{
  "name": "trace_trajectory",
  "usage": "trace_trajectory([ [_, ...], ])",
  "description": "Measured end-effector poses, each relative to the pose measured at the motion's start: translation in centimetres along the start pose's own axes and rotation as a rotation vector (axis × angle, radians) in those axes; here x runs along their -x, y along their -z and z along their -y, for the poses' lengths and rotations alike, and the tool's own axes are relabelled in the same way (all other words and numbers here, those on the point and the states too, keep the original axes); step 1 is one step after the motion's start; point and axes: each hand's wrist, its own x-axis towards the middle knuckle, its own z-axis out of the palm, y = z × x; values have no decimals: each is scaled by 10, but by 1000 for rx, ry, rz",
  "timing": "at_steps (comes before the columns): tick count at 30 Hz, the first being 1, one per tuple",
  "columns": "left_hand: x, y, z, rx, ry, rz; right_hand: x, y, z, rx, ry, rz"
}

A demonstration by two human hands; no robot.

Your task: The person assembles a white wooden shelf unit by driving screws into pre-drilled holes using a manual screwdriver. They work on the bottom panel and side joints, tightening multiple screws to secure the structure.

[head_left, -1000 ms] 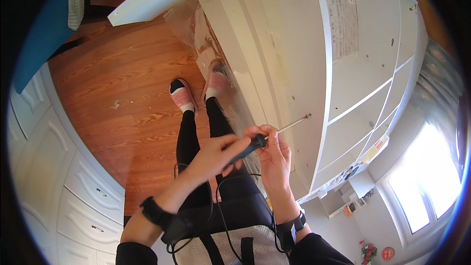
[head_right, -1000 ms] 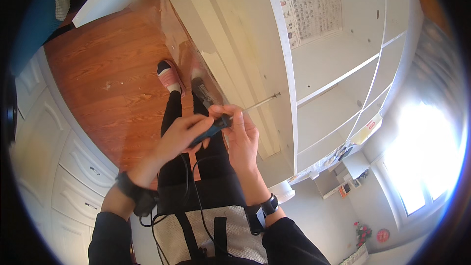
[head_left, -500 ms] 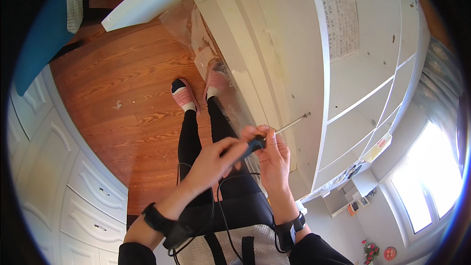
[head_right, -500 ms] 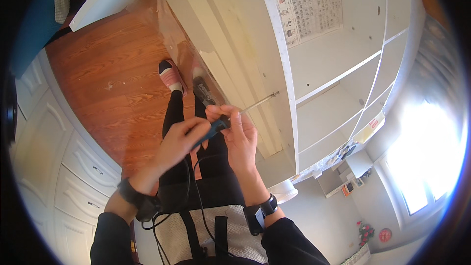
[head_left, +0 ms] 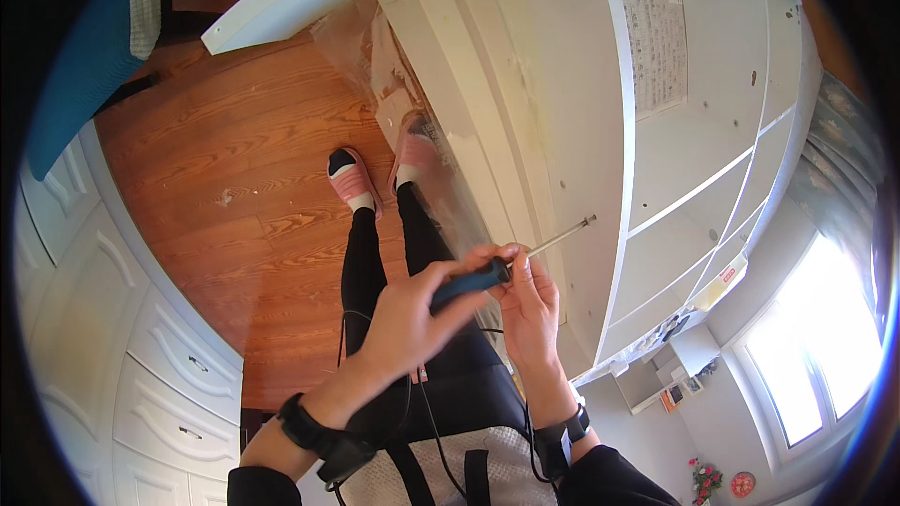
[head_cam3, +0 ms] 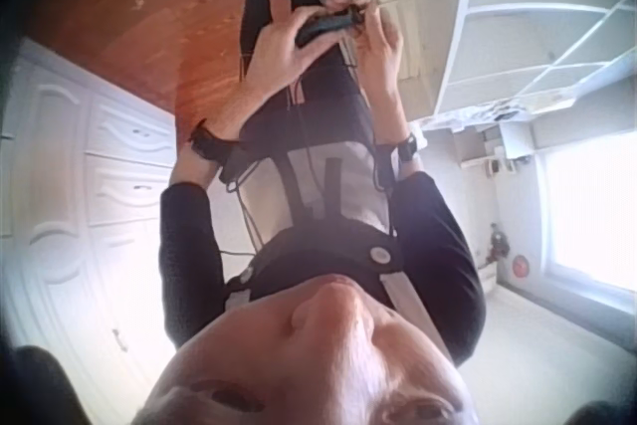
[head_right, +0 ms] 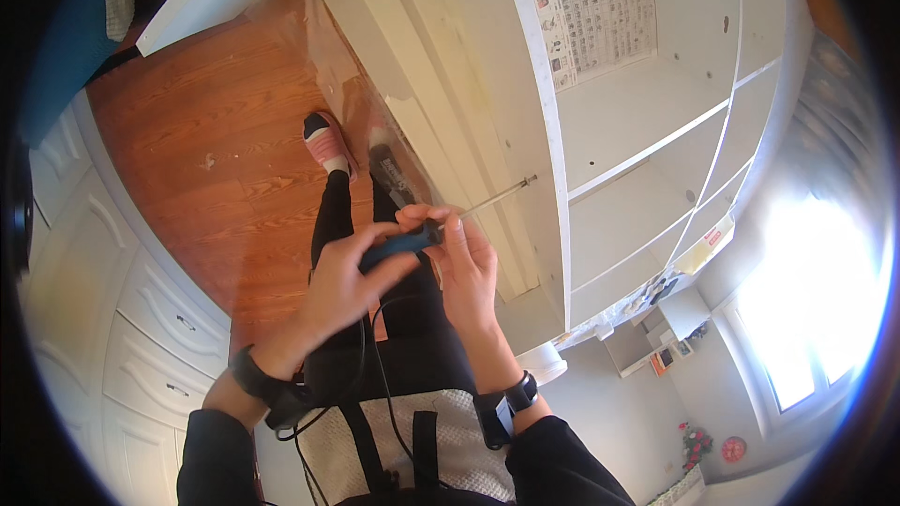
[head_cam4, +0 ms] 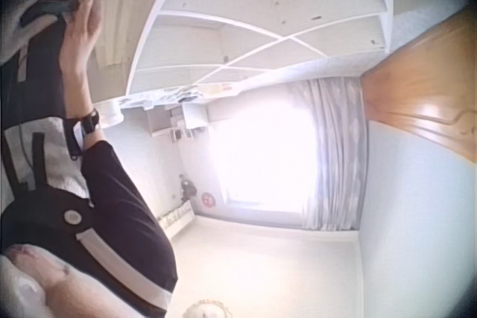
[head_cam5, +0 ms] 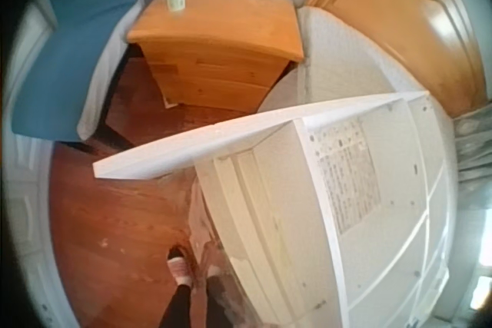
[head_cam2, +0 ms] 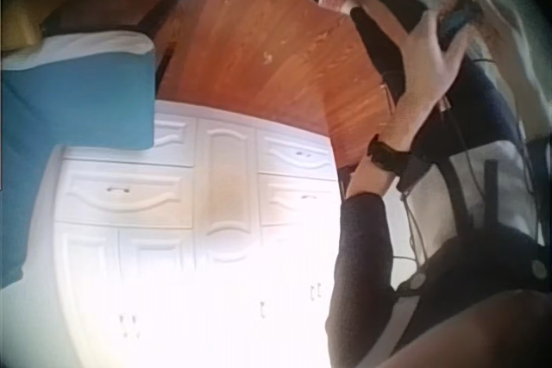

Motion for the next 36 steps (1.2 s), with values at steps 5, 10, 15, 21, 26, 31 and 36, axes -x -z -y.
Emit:
trace_trajectory([
  [5, 2, 4, 1, -61, 316, 275, 0, -1, -1, 28, 20, -52],
  [10, -17, 22, 15, 1106, 1011, 671, 0, 3, 0, -48, -9, 33],
  [15, 3, -2, 8, 284, 323, 217, -3, -2, -6, -20, 22, -41],
  [21, -14, 19, 17, 1214, 1136, 666, 4, -1, 0, -104, -18, -38],
  [26, 2, 7, 2, 343, 488, 259, 1, 0, -3, -93, 15, 30],
  [31, -1, 9, 1, 515, 667, 370, -1, -6, -6, -108, 19, -65],
  [36, -12, 24, 11, 1089, 1022, 586, 6, -3, -1, -163, -12, -38],
])
